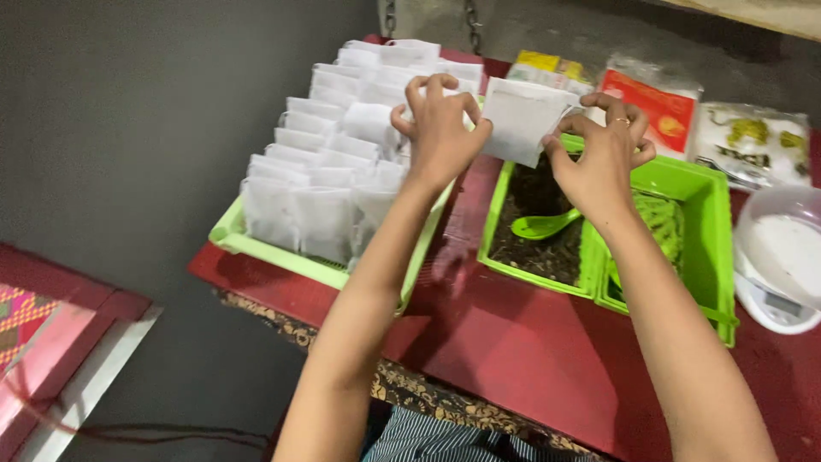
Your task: Filling empty tea bags with tea leaves using a spoon and organizing them in a tray
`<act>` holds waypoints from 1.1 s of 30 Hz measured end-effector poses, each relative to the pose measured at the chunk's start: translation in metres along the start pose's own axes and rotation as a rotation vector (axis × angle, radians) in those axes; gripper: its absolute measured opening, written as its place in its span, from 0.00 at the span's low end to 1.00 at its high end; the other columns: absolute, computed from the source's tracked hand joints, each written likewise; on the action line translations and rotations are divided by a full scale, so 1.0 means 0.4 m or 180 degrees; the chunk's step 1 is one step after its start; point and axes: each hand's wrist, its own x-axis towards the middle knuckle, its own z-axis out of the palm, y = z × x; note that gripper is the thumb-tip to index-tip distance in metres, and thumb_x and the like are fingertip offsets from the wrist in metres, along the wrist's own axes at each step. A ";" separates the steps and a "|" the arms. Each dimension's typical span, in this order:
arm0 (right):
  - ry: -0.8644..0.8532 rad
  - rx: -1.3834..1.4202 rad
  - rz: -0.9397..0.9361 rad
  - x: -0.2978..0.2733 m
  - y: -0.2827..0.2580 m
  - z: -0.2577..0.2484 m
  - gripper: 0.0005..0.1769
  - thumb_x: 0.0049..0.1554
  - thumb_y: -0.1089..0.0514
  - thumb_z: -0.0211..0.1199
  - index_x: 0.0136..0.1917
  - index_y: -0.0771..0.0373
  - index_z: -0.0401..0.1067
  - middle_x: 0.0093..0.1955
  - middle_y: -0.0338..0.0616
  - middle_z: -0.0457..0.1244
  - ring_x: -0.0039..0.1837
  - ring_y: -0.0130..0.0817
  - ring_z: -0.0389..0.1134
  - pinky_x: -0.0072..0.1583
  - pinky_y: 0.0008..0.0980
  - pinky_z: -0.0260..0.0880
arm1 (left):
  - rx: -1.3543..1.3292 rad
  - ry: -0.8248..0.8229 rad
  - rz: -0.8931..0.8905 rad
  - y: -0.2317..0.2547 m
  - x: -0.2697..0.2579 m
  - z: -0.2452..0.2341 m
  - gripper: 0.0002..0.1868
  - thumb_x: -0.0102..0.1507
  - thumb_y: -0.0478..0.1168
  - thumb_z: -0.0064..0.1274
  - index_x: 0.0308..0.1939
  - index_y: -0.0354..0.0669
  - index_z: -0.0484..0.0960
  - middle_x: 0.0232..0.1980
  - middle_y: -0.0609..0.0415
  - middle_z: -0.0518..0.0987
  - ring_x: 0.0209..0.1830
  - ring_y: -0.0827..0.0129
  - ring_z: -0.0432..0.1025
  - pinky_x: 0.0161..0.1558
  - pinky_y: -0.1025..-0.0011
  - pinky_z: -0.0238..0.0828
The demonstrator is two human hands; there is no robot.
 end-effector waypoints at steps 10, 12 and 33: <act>-0.0728 0.0993 -0.0330 -0.067 -0.333 -0.005 0.08 0.54 0.49 0.71 0.41 0.51 0.77 0.72 0.36 0.59 0.74 0.51 0.47 0.61 0.50 0.42 | -0.0041 -0.0246 -0.0167 -0.199 -0.119 -0.358 0.01 0.50 0.46 0.55 0.24 0.61 0.79 0.63 0.66 0.71 0.73 0.60 0.50 0.61 0.54 0.36; -0.0977 0.0998 -0.0526 -0.098 -0.365 0.008 0.08 0.51 0.47 0.68 0.43 0.48 0.75 0.67 0.34 0.58 0.71 0.50 0.49 0.64 0.63 0.47 | 0.0555 -0.0445 0.0132 -0.270 -0.156 -0.375 0.03 0.55 0.49 0.56 0.30 0.60 0.82 0.58 0.59 0.70 0.69 0.48 0.52 0.59 0.35 0.44; -0.1782 -0.0108 -0.0444 -0.126 -0.290 0.086 0.11 0.54 0.43 0.62 0.48 0.42 0.80 0.66 0.35 0.58 0.74 0.52 0.49 0.64 0.69 0.46 | 0.1520 -0.0118 0.0329 -0.268 -0.203 -0.302 0.03 0.56 0.43 0.59 0.30 0.55 0.80 0.56 0.53 0.70 0.69 0.45 0.52 0.58 0.31 0.40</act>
